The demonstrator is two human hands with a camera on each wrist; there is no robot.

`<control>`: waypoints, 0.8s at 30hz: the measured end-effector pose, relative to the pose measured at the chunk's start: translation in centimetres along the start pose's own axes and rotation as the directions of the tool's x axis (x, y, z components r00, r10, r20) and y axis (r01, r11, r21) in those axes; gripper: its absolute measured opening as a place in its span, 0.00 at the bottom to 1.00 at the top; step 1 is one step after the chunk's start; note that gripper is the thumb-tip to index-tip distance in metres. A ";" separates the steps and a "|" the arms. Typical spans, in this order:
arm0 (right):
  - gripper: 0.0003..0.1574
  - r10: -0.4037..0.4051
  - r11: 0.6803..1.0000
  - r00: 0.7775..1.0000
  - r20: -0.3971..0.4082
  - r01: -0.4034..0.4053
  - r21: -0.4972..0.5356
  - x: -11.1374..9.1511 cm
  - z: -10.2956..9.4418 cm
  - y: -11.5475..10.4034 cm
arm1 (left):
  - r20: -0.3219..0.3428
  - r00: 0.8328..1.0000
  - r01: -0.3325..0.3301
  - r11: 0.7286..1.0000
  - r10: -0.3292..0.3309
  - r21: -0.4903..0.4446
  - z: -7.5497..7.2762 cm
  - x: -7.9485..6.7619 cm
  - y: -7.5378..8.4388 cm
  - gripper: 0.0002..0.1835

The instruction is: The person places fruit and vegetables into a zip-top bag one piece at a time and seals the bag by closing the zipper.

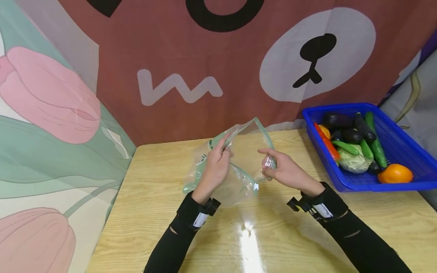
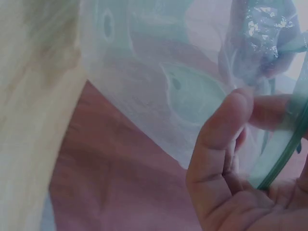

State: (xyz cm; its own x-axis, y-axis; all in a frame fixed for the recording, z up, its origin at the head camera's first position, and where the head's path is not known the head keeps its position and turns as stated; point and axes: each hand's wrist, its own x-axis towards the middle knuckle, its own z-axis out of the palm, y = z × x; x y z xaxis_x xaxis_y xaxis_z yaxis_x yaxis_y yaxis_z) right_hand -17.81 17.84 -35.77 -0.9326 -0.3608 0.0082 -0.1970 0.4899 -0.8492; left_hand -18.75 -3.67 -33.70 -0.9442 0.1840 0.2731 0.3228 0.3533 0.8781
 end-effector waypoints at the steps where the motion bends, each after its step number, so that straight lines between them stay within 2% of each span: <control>1: 0.38 -0.006 1.000 1.000 0.005 0.006 -0.009 -0.1 -0.3 -0.2 | -0.011 1.000 -0.014 1.000 0.014 -0.013 -0.3 0.0 0.0 0.28; 5: 0.37 -0.023 0.998 1.000 0.012 0.023 -0.062 -0.3 -1.1 -1.1 | -0.085 0.991 -0.101 0.995 0.101 0.006 -1.0 0.0 0.0 0.21; 8: 0.39 -0.029 0.993 0.999 0.015 0.030 -0.117 -0.3 -1.5 -1.5 | -0.112 0.980 -0.147 0.981 0.162 0.129 -1.3 -0.2 0.0 0.15; 10: 0.41 -0.034 0.988 0.999 0.022 0.037 -0.149 -0.4 -1.6 -1.7 | -0.102 0.971 -0.185 0.954 0.214 0.236 -1.4 -0.3 0.0 0.15; 12: 0.42 -0.039 0.982 0.999 0.026 0.043 -0.184 -0.4 -1.6 -2.0 | -0.087 0.956 -0.234 0.909 0.279 0.345 -1.5 -0.5 0.1 0.14; 15: 0.42 -0.028 0.973 1.000 0.010 0.030 -0.230 -0.5 -1.7 -2.6 | -0.050 0.940 -0.286 0.861 0.337 0.420 -1.6 -0.8 0.3 0.13; 17: 0.41 -0.014 0.966 1.000 -0.015 0.010 -0.259 -0.6 -1.8 -3.1 | -0.025 0.949 -0.275 0.867 0.313 0.416 -1.7 -0.9 0.5 0.14; 19: 0.39 0.007 0.959 0.999 -0.039 -0.017 -0.282 -0.7 -2.0 -3.6 | 0.003 0.972 -0.217 0.901 0.233 0.375 -2.0 -1.1 0.8 0.16; 21: 0.38 0.009 0.949 0.998 -0.062 -0.028 -0.314 -0.7 -2.1 -4.1 | 0.038 0.989 -0.148 0.927 0.144 0.346 -2.4 -1.2 1.2 0.16; 24: 0.37 -0.024 0.929 0.996 -0.085 -0.009 -0.369 -0.6 -2.2 -4.8 | 0.096 0.995 -0.075 0.923 0.041 0.378 -2.9 -1.2 1.6 0.25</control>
State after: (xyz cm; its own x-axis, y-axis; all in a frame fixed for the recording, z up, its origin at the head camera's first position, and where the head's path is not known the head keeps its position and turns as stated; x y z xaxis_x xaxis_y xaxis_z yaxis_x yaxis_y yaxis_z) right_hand -16.95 17.47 -30.56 -0.9500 -0.3036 0.0731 -0.2860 0.7515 -0.5946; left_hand -17.30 -6.01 -31.43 -0.9196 0.2852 0.2701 0.3928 0.6592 0.6413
